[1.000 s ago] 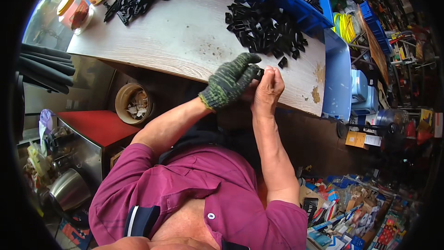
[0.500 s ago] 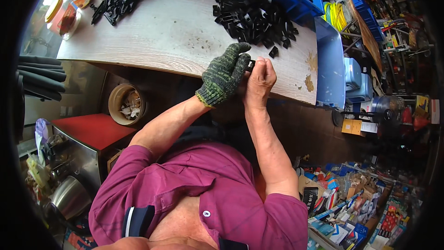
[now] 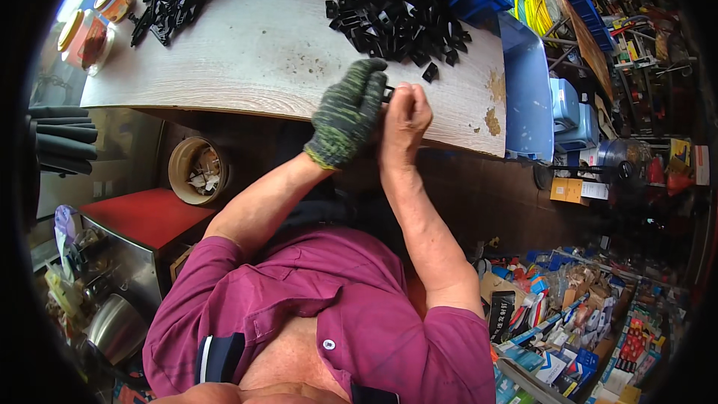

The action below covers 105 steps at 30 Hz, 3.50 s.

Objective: Assembling small black plastic components by joining two parts together and placing them into a bin.

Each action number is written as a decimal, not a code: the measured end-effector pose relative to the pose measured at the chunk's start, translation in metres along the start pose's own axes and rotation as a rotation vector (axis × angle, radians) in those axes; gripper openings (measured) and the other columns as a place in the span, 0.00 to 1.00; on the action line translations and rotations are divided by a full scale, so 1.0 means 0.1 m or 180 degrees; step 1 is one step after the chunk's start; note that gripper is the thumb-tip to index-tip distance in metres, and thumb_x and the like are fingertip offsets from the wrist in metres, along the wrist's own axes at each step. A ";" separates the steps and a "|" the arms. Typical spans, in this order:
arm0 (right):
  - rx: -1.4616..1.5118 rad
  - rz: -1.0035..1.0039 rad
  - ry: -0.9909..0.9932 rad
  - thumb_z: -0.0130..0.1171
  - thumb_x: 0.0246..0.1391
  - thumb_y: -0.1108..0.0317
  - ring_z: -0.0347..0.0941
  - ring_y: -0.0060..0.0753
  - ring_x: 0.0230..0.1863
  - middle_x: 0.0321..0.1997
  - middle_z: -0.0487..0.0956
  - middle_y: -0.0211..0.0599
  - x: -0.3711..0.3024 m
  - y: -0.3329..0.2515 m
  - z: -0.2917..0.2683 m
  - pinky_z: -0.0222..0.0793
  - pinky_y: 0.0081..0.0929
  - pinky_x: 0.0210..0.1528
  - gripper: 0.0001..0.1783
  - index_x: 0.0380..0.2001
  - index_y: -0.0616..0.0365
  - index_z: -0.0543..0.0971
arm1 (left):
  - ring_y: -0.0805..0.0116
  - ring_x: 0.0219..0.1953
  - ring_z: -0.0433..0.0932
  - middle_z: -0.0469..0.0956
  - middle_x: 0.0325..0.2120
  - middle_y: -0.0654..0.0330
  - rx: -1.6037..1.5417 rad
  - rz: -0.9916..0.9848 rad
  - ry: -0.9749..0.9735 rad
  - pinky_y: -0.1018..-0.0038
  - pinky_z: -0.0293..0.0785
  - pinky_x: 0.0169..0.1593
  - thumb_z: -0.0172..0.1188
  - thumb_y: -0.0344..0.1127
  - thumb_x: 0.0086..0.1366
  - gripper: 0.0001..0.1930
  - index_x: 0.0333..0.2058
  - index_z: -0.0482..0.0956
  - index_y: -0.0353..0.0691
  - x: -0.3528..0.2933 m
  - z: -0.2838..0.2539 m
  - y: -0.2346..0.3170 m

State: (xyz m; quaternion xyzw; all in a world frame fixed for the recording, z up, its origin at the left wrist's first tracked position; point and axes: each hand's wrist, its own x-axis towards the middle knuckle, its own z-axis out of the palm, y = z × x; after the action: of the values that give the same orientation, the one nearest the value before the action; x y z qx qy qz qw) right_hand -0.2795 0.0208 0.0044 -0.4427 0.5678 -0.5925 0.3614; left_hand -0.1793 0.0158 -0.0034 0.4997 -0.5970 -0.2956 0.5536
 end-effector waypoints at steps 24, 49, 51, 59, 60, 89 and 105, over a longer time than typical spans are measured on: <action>0.0731 0.0598 -0.0264 0.50 0.65 0.58 0.59 0.24 0.10 0.10 0.57 0.25 0.05 -0.02 0.04 0.77 0.34 0.19 0.14 0.27 0.53 0.70 | 0.42 0.59 0.68 0.76 0.49 0.52 0.4305 0.1018 0.0834 0.45 0.69 0.52 0.58 0.32 0.53 0.18 0.44 0.82 0.46 1.48 -2.04 -1.13; -0.0214 0.1112 0.1046 0.68 0.54 0.54 0.64 0.27 0.09 0.12 0.59 0.27 0.99 -0.33 -0.93 0.81 0.41 0.18 0.30 0.49 0.67 0.72 | 0.44 0.60 0.71 0.73 0.56 0.46 0.2420 0.1560 -0.0879 0.55 0.71 0.61 0.53 0.17 0.55 0.30 0.58 0.75 0.44 0.81 -1.58 -0.73; -0.0295 0.1426 0.0475 0.71 0.51 0.53 0.62 0.25 0.08 0.12 0.60 0.26 0.98 -0.23 -0.90 0.77 0.35 0.14 0.30 0.47 0.65 0.73 | 0.44 0.59 0.71 0.74 0.55 0.46 0.2627 0.1409 -0.0785 0.55 0.71 0.60 0.54 0.18 0.56 0.29 0.58 0.74 0.43 0.81 -1.56 -0.73; -0.1535 0.1216 0.0014 0.74 0.48 0.53 0.58 0.22 0.08 0.15 0.65 0.26 1.00 -0.13 -0.52 0.67 0.27 0.10 0.22 0.28 0.61 0.77 | 0.45 0.51 0.75 0.78 0.47 0.48 0.1839 0.1822 0.0151 0.54 0.73 0.55 0.63 0.30 0.60 0.19 0.51 0.78 0.40 0.61 -1.36 -0.44; -0.1903 0.1121 0.0051 0.72 0.49 0.54 0.58 0.21 0.08 0.15 0.65 0.26 1.00 -0.14 -0.49 0.67 0.27 0.10 0.21 0.27 0.60 0.77 | 0.45 0.50 0.76 0.80 0.44 0.48 0.1587 0.1782 0.0082 0.55 0.74 0.54 0.65 0.32 0.60 0.17 0.48 0.80 0.40 0.55 -1.30 -0.41; 0.0281 0.0561 -0.0988 0.54 0.67 0.53 0.54 0.17 0.09 0.10 0.59 0.21 0.21 -0.02 -0.06 0.62 0.23 0.11 0.19 0.27 0.55 0.74 | 0.49 0.46 0.76 0.80 0.38 0.53 0.1881 0.1477 0.0713 0.51 0.73 0.45 0.61 0.42 0.60 0.09 0.36 0.80 0.46 0.30 -0.68 -0.32; 0.0657 0.1039 -0.0120 0.43 0.64 0.51 0.52 0.22 0.10 0.12 0.53 0.22 0.14 -0.15 0.03 0.71 0.37 0.11 0.18 0.24 0.50 0.66 | 0.46 0.38 0.81 0.81 0.35 0.49 0.0681 0.1147 -0.0383 0.56 0.77 0.40 0.62 0.35 0.63 0.12 0.43 0.78 0.40 0.29 -0.79 -0.39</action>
State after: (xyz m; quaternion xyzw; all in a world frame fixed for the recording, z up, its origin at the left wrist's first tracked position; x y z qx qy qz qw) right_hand -0.2804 0.0076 0.0209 -0.3163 0.5614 -0.5727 0.5067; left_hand -0.0897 -0.0080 -0.0112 0.4223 -0.7366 -0.1560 0.5047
